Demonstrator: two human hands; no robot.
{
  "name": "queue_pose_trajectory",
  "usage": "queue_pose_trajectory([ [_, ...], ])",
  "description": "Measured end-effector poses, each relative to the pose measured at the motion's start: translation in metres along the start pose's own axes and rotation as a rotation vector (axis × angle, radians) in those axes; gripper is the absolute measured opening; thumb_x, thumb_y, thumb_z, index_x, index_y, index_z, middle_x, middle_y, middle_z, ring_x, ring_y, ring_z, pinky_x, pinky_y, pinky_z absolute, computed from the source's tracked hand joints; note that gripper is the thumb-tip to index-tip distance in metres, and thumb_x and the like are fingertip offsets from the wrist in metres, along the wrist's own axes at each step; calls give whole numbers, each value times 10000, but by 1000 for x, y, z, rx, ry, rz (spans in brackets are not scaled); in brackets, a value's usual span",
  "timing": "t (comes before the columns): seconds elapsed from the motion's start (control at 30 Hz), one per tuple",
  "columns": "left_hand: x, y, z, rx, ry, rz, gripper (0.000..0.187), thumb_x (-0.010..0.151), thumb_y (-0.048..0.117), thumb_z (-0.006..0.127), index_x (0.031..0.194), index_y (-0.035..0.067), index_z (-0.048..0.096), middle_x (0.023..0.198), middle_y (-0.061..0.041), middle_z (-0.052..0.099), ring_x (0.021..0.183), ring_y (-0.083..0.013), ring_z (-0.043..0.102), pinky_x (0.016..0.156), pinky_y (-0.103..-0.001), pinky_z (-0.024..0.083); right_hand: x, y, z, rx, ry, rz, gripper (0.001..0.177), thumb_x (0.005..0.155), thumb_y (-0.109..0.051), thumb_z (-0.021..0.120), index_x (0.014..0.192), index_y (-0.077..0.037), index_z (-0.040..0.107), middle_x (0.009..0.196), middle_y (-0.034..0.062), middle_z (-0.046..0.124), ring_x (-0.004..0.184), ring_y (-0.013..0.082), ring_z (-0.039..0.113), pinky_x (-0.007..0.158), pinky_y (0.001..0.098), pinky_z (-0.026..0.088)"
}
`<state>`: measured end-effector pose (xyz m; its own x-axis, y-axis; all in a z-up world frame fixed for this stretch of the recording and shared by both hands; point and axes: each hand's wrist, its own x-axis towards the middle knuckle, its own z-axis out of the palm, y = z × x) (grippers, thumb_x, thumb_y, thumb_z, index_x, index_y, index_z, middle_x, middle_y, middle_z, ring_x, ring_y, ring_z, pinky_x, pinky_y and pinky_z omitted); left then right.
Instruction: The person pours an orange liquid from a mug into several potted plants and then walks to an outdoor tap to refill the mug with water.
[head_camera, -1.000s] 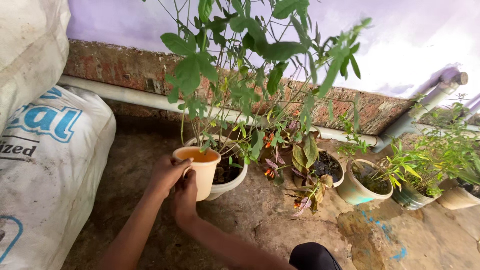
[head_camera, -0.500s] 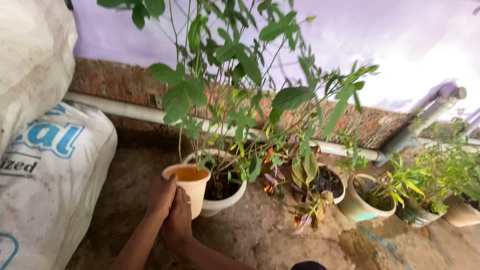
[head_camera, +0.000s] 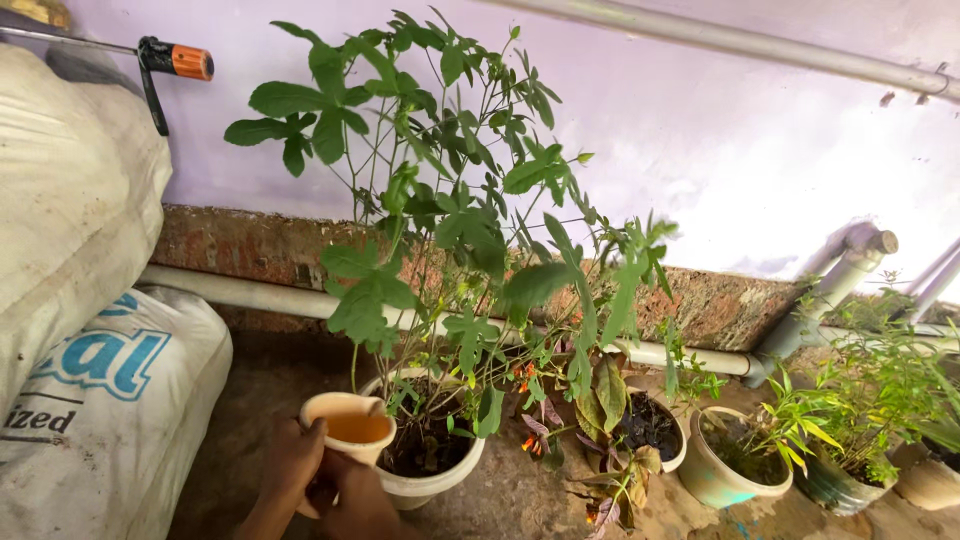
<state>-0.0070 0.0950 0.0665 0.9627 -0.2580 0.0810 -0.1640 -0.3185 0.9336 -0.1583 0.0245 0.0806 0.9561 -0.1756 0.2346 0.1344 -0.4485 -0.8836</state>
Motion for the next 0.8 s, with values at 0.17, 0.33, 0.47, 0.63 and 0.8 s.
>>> queue_pose_trajectory([
  [0.17, 20, -1, -16, 208, 36, 179, 386, 903, 286, 678, 776, -75, 723, 615, -205, 686, 534, -324, 681, 549, -465, 536, 11, 5, -58, -98, -74, -269, 116, 856, -39, 700, 959, -36, 752, 882, 122, 748, 744, 190, 710, 708, 310, 577],
  [0.33, 38, 36, -37, 195, -14, 71, 381, 855, 294, 699, 710, -58, 677, 549, -168, 682, 454, -297, 686, 505, -461, 560, 30, 25, -93, -152, 42, -140, 147, 855, -97, 748, 991, -44, 764, 932, 124, 763, 732, 197, 709, 699, 317, 580],
  [0.47, 46, 63, -52, 254, -34, 31, 379, 856, 340, 714, 855, -36, 666, 615, -158, 711, 493, -274, 689, 545, -417, 561, 38, 54, -115, -408, -11, -277, 215, 786, -121, 772, 989, -49, 764, 1021, 132, 760, 859, 255, 752, 790, 360, 622],
  [0.63, 56, 88, -63, 306, -56, 24, 433, 839, 349, 739, 1034, -26, 646, 703, -166, 738, 560, -264, 697, 577, -407, 561, 33, 83, -124, -645, -121, -175, 354, 781, -272, 836, 1057, -68, 750, 1139, 156, 706, 898, 338, 717, 789, 440, 588],
  [0.8, 69, 84, -64, 276, -1, 66, 479, 768, 362, 777, 1047, -21, 705, 780, -150, 773, 674, -243, 753, 674, -376, 588, 38, 140, -121, -804, -278, 62, 496, 809, -444, 826, 1202, -163, 713, 1149, 133, 715, 990, 331, 696, 848, 454, 565],
])
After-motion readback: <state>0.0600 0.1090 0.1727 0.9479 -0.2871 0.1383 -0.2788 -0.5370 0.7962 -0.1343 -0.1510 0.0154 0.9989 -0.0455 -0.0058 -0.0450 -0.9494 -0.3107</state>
